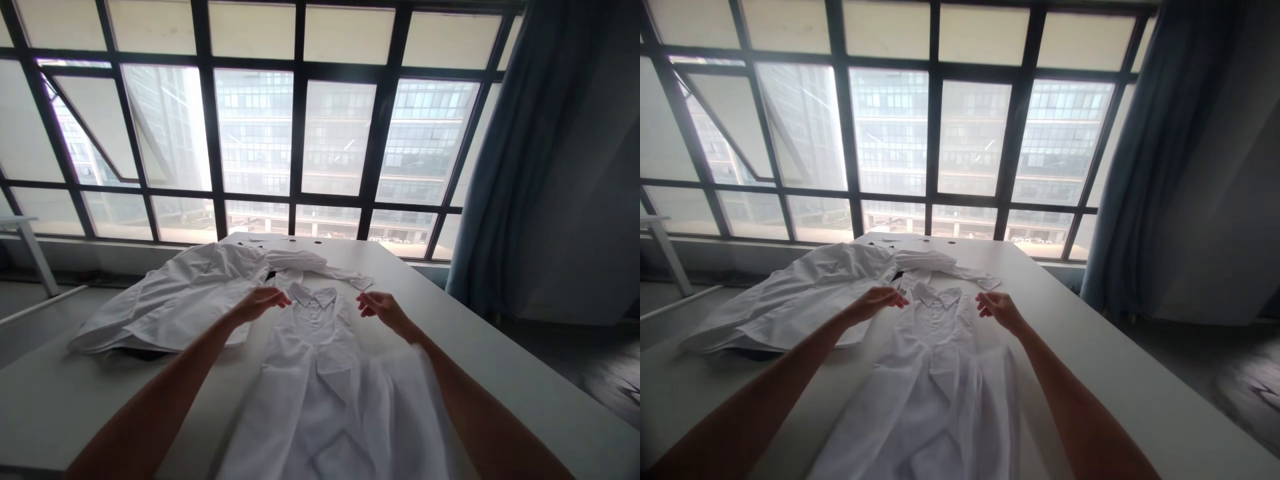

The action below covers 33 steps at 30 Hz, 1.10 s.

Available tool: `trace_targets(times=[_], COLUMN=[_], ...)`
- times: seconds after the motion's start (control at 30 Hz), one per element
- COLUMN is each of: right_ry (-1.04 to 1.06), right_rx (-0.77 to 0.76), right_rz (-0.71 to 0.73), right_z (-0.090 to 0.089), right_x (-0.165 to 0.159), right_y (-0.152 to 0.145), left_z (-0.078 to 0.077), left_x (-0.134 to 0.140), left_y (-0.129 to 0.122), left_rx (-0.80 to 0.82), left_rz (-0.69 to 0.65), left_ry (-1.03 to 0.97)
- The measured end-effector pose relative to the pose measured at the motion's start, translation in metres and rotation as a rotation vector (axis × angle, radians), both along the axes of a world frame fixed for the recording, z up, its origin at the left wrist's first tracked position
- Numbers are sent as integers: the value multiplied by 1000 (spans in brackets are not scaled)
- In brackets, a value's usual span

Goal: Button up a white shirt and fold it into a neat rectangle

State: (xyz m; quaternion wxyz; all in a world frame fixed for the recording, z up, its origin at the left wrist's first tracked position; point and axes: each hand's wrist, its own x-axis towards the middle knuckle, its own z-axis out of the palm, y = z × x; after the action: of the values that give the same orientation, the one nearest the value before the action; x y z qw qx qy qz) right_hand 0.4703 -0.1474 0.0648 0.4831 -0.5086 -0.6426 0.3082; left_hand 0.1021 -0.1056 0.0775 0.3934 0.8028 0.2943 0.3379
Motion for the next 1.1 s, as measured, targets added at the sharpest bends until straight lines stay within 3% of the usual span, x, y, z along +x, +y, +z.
trace_targets(times=[0.13, 0.27, 0.33, 0.4, 0.5, 0.6, 0.67, 0.77, 0.8, 0.87, 0.97, 1.03, 1.1], right_ry=[-199, -431, -551, -625, -647, -709, -813, -897, -867, -762, -693, -698, -664], right_rx=[-31, 5, 48, 4, -101, -120, -110, 37, 84, 70, -134, -209, -193], right_rz=[220, 430, 448, 455, 451, 369, 257, 118, 139, 318, 576, 579, 527], right_z=[-10, -21, -26, -25, -17, -6, 0, 5, 5, 3, -4, -4, 3], right_x=[-32, -65, -74, -72, -51, -21, -8, -11, -17, -32, -52, -55, -48], right_y=[-8, -21, -22, -20, -14, -12, -13, -19, -21, -25, -26, -25, -26], left_z=[-12, -14, -9, -1, 9, 13, 12, 6, 2, -7, -22, -26, -22], left_x=[33, 48, 43, 31, 8, -5, -2, 17, 26, 41, 55, 57, 54], left_y=[-24, -39, -39, -34, -25, -20, -22, -32, -36, -42, -46, -45, -43], left_rx=[354, 453, 434, 391, 298, 253, 288, 393, 426, 457, 397, 356, 340], left_rz=[-63, -163, -108, 30, 217, 287, 290, 208, 155, 16, -178, -219, -235], left_ry=[300, 512, 628, 762, 958, 1077, 1066, 891, 813, 693, 640, 620, 569])
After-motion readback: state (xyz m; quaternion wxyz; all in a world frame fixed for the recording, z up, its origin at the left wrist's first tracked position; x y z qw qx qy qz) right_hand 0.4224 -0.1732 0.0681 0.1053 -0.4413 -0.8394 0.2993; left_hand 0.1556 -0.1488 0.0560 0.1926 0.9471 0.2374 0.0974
